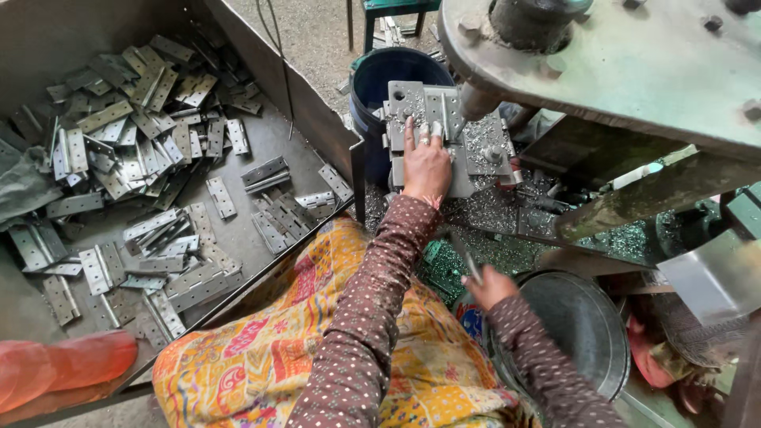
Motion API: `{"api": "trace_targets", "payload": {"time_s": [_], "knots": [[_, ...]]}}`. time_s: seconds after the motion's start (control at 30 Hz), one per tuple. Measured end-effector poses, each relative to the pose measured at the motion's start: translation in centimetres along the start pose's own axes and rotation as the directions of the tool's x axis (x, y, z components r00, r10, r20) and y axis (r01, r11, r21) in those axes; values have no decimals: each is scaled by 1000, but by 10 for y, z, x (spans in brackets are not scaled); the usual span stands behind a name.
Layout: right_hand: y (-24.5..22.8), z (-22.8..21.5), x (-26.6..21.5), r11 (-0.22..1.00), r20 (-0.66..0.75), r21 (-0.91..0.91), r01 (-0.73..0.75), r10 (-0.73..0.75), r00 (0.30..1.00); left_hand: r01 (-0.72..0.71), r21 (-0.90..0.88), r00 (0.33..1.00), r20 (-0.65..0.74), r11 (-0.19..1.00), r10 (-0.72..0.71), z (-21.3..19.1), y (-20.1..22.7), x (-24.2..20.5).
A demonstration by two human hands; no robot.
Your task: The person repeatedly picks up small metal plates from a bin, places them into a press machine, and activates the lever to punch holes. The processed plates are then removed and returned to the bin.
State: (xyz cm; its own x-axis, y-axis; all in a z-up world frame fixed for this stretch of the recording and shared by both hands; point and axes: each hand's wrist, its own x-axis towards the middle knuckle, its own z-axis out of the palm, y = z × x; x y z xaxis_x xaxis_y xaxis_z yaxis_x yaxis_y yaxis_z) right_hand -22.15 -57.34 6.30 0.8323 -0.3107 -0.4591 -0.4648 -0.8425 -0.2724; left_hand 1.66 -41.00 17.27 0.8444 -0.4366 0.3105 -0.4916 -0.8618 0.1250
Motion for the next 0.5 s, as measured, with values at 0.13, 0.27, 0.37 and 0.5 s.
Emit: {"api": "trace_targets", "payload": {"time_s": [0.13, 0.27, 0.37, 0.5], "knots": [[11, 38, -2, 991, -169, -16, 133, -133, 977, -11, -39, 998, 65, 999, 14, 5, 1, -3], [0, -2, 3, 996, -19, 1, 87, -87, 996, -19, -9, 994, 109, 1000, 20, -5, -3, 3], [-21, -54, -10, 997, -53, -58, 44, -47, 997, -39, 34, 998, 55, 999, 37, -19, 3, -15], [-55, -92, -36, 946, -388, 49, 322, -279, 878, -74, 29, 983, -165, 997, 78, -42, 32, -78]]}}
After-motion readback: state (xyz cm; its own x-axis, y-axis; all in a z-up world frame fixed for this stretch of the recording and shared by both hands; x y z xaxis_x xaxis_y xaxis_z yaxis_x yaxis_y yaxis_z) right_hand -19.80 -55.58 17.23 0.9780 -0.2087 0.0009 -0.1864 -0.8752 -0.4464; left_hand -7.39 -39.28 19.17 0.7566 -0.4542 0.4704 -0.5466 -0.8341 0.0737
